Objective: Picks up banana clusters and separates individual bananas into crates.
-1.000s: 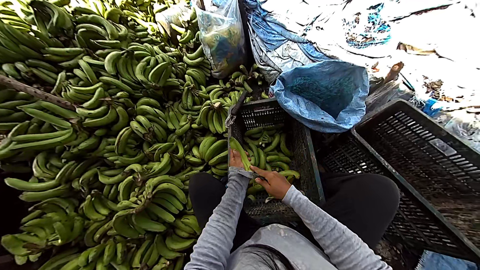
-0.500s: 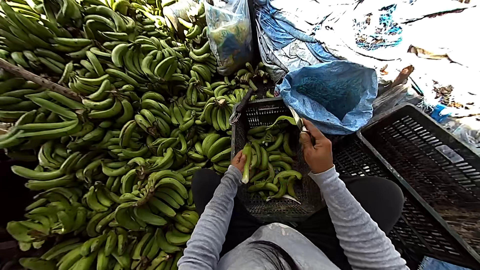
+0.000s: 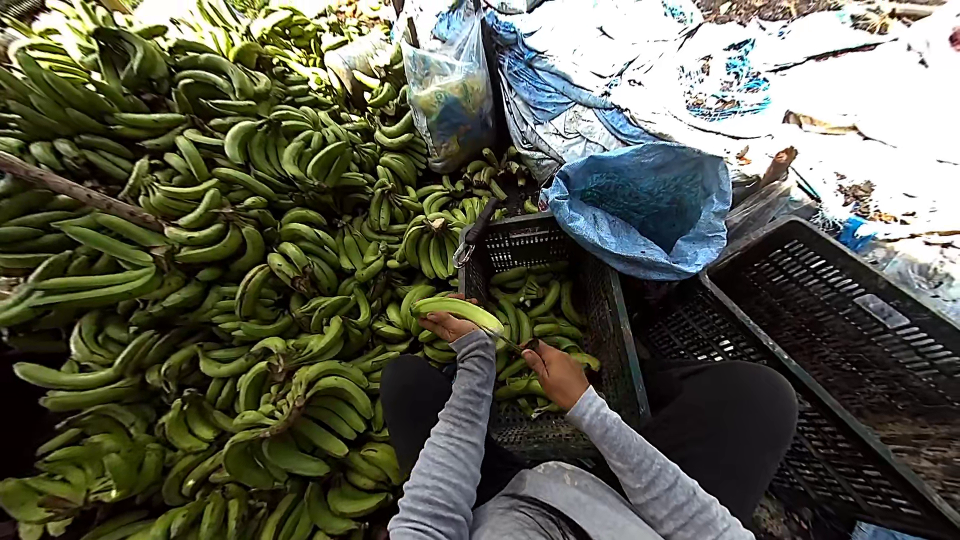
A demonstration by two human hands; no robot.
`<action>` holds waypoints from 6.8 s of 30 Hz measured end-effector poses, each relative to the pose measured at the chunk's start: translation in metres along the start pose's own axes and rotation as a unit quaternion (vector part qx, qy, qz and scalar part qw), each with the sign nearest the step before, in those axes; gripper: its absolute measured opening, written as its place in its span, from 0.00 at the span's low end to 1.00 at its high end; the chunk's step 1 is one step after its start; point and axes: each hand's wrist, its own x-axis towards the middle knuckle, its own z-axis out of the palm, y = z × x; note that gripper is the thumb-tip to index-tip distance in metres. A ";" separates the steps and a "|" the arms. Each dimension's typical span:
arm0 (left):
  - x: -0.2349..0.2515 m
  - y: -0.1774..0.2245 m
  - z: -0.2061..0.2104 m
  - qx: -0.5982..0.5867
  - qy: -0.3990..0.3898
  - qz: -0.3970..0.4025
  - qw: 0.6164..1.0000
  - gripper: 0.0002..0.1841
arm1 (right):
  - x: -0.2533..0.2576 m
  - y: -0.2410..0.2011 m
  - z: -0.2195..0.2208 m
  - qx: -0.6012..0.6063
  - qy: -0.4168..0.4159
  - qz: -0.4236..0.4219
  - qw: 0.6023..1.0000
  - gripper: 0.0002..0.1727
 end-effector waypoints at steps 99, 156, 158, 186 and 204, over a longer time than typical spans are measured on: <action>0.001 0.060 0.010 0.005 -0.363 -0.407 0.838 0.32 | -0.015 0.023 -0.030 0.297 0.004 -0.103 0.949 0.35; -0.053 0.077 0.022 -0.088 -0.188 -0.523 0.827 0.23 | 0.008 0.038 -0.021 -0.054 0.307 -0.427 0.849 0.21; -0.040 0.060 0.003 -0.174 -0.261 -0.449 0.836 0.08 | -0.004 0.034 -0.037 0.027 0.160 -0.399 0.903 0.21; -0.019 0.071 -0.043 0.300 -0.670 -0.166 0.658 0.30 | 0.036 0.076 -0.046 0.565 -0.271 -0.056 0.777 0.31; -0.018 0.082 -0.056 0.355 -0.644 -0.171 0.656 0.23 | 0.026 0.047 -0.006 0.449 -0.120 0.031 0.885 0.13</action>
